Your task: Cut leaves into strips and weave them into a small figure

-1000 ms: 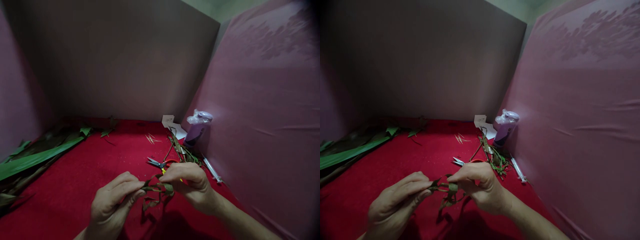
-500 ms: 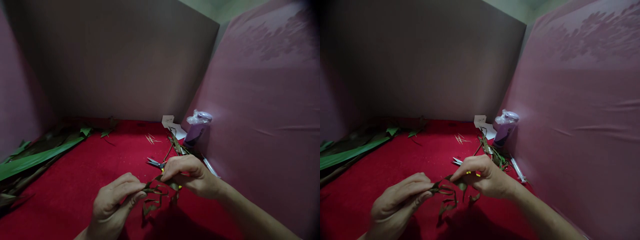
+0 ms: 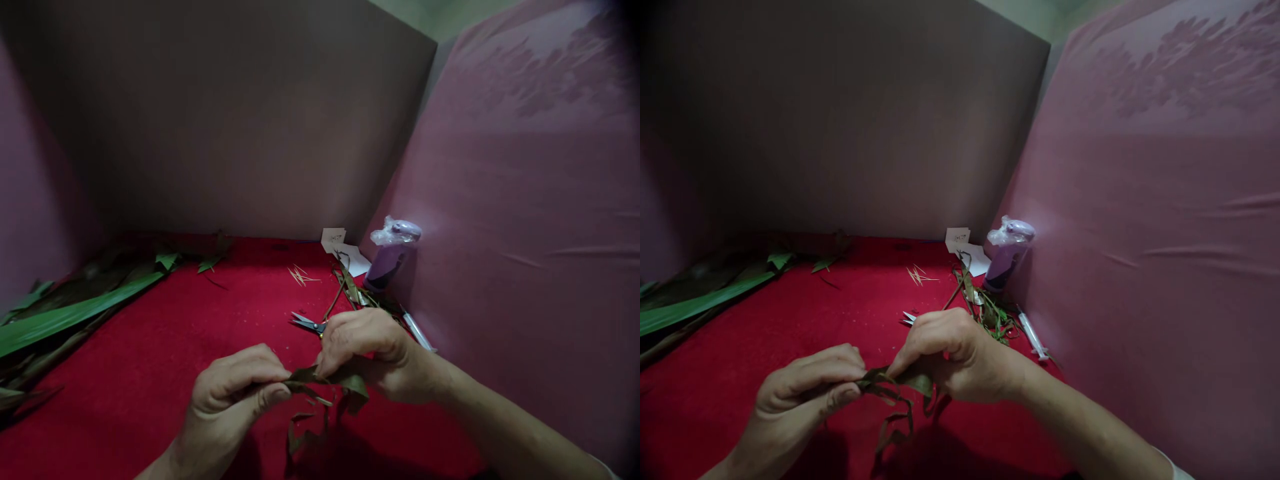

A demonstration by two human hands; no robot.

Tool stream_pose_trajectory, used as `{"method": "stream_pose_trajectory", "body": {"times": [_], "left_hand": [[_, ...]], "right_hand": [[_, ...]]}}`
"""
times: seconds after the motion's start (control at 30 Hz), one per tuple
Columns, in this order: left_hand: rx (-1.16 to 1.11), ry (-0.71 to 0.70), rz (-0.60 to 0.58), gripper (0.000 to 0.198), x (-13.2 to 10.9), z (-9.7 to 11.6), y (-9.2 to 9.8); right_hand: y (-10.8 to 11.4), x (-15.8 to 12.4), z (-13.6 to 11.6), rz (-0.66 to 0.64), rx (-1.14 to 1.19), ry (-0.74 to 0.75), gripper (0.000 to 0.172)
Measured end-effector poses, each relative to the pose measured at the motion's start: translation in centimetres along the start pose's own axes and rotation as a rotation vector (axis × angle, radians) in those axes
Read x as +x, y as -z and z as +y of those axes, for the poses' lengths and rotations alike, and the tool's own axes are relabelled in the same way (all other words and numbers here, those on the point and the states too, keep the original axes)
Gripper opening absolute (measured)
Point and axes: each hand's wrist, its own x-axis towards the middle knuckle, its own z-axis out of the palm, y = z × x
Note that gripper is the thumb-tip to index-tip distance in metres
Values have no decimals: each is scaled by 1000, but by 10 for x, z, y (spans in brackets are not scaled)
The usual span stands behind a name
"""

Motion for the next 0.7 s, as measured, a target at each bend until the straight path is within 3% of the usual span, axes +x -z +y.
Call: {"method": "stream_pose_trajectory", "body": {"times": [0.13,0.23,0.37,0.6,0.7], "left_hand": [[-21,-3,-24,21,1,2,-2],[-18,-23,-30,23,1,3,-3],[16,-31,-78,23,-1,2,-3],[70,-57,-110,21,-2,-2,-3],[67,-49,-87,20,-1,-3,-3]], "right_hand": [[-12,-4,1,196,5,39,9],[-19,-8,3,261,-111,142,10],[-23,-11,4,258,-276,192,18],[-19,-7,-2,217,-346,65,13],[-11,-5,-4,122,-255,-24,7]]}}
